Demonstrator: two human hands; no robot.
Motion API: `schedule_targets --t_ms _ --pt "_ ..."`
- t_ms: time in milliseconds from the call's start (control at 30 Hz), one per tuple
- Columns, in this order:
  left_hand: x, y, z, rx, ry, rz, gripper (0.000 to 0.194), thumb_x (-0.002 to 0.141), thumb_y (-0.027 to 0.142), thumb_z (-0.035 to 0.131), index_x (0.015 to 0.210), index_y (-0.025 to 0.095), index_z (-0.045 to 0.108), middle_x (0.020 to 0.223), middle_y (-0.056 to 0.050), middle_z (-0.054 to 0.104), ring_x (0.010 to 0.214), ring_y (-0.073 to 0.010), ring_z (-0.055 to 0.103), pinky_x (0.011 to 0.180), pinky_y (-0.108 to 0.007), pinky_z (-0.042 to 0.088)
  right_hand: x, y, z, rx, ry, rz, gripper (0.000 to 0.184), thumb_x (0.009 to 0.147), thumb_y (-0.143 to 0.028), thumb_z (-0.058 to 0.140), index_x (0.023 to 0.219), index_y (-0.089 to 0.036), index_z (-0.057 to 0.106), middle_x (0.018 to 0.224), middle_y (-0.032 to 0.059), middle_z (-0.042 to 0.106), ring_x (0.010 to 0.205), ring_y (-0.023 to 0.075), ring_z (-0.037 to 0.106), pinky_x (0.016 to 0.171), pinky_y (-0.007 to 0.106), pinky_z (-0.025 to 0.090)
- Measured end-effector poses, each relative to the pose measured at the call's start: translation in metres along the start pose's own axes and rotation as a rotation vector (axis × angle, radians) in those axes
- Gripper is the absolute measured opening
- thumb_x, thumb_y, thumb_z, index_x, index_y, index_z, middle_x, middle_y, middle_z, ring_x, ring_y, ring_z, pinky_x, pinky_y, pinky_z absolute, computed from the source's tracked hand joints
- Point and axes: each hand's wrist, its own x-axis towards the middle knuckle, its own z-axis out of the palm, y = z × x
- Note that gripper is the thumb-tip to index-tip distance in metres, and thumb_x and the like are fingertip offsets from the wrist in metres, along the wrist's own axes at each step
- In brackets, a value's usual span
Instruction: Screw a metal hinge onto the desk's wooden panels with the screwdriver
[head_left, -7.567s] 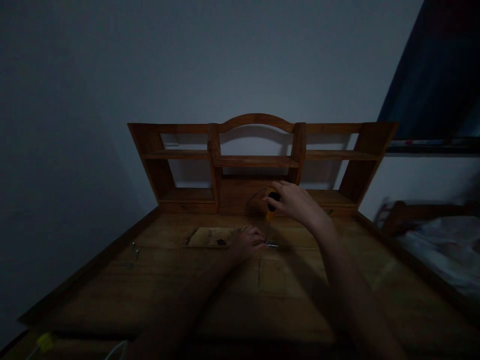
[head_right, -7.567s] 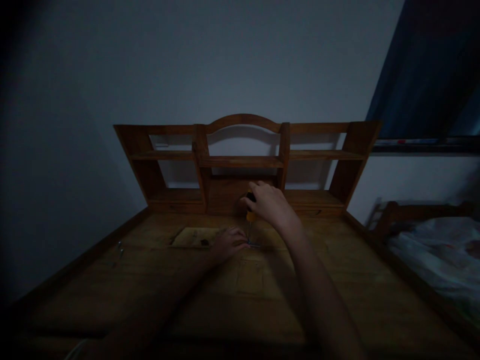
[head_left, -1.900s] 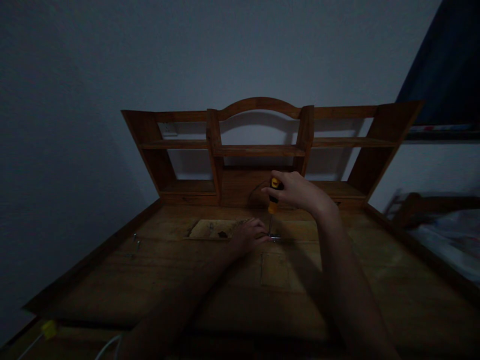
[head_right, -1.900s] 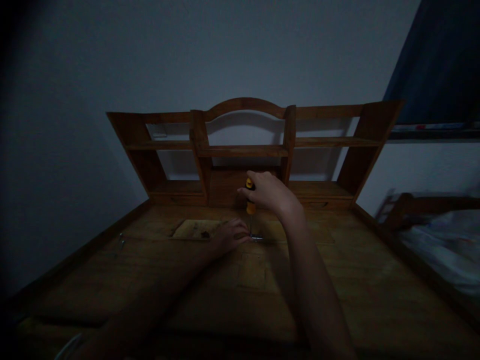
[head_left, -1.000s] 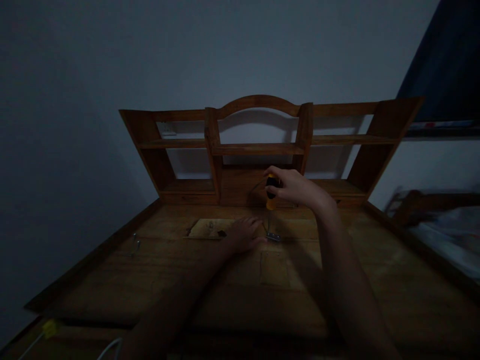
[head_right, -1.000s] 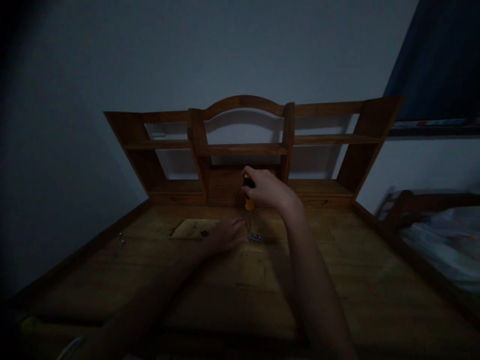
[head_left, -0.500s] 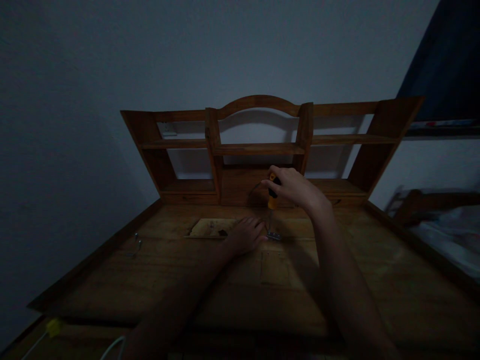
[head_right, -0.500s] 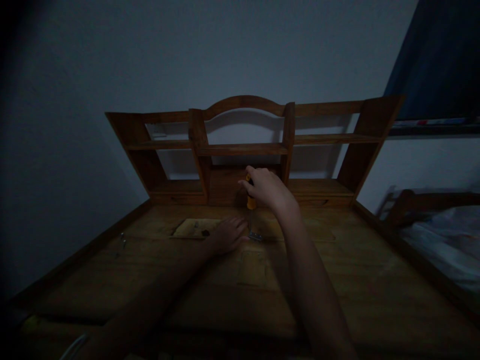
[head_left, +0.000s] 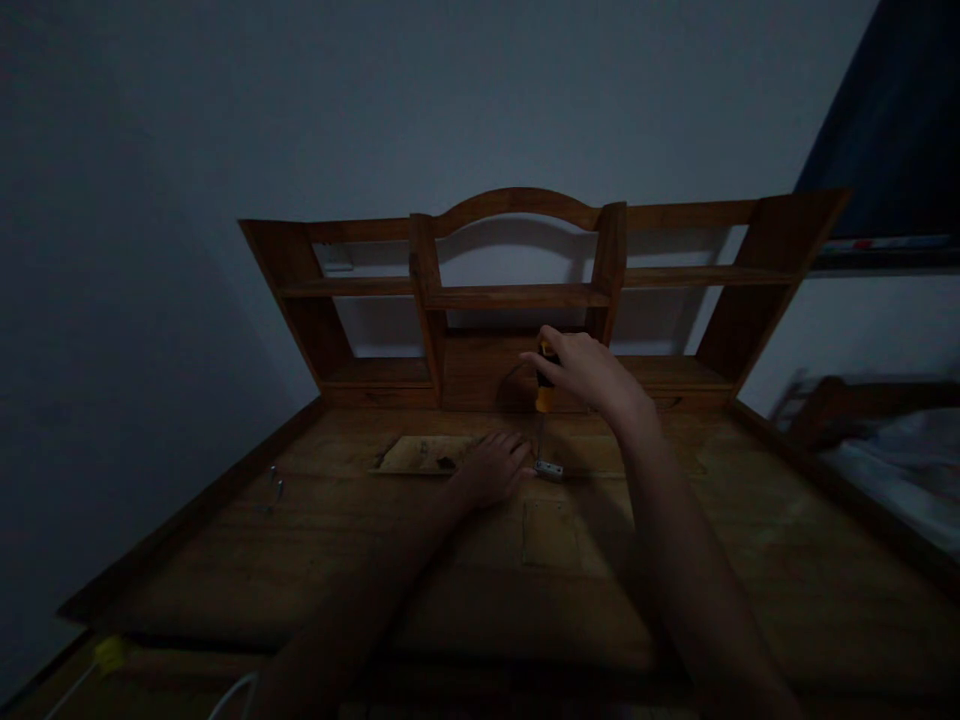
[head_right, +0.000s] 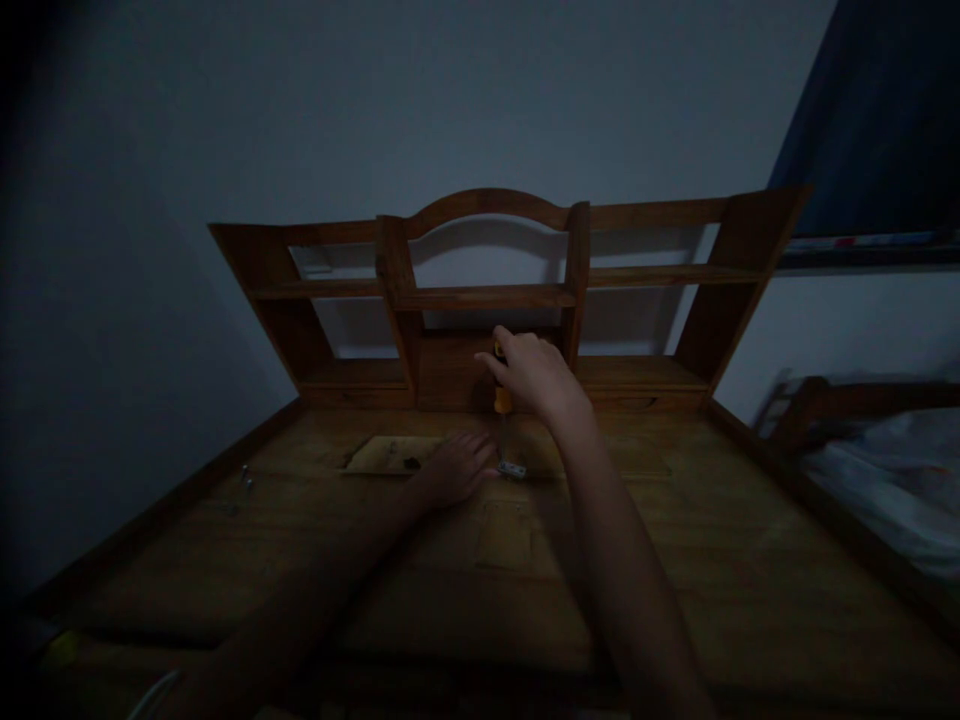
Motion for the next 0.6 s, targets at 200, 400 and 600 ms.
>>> schedule_targets --t_ms 200,400,600 --pt "-0.0001 -0.0001 -0.0050 -0.018 -0.005 0.017 0.041 0.099 0.047 0.042 0.123 0.017 0.054 0.131 -0.013 0.055 0.120 -0.0279 0.051 0.105 -0.045 0.039 0.0017 0.0051 0.0003 0.129 -0.050 -0.078 0.029 0.093 -0.033 0.052 0.118 -0.018 0.053 0.113 0.0124 0.067 0.104 0.0261 0.063 0.086 0.033 0.044" --pt "0.0002 0.0016 -0.0044 0.006 -0.018 0.015 0.039 0.100 0.044 0.042 0.123 0.015 0.054 0.128 -0.014 0.056 0.119 -0.0283 0.051 0.105 -0.045 0.038 -0.0011 0.0004 -0.0009 0.019 -0.020 -0.015 0.036 0.095 -0.051 0.049 0.111 -0.019 0.054 0.096 0.0131 0.070 0.093 0.0299 0.066 0.075 0.035 0.045" --pt "0.0004 0.0011 -0.0022 -0.002 -0.012 0.003 0.039 0.100 0.047 0.041 0.120 0.017 0.055 0.127 -0.013 0.056 0.118 -0.0282 0.051 0.103 -0.045 0.039 -0.0010 -0.0009 -0.0031 0.149 -0.058 -0.103 0.033 0.091 -0.031 0.053 0.122 -0.019 0.053 0.116 0.0112 0.066 0.106 0.0253 0.062 0.088 0.034 0.044"
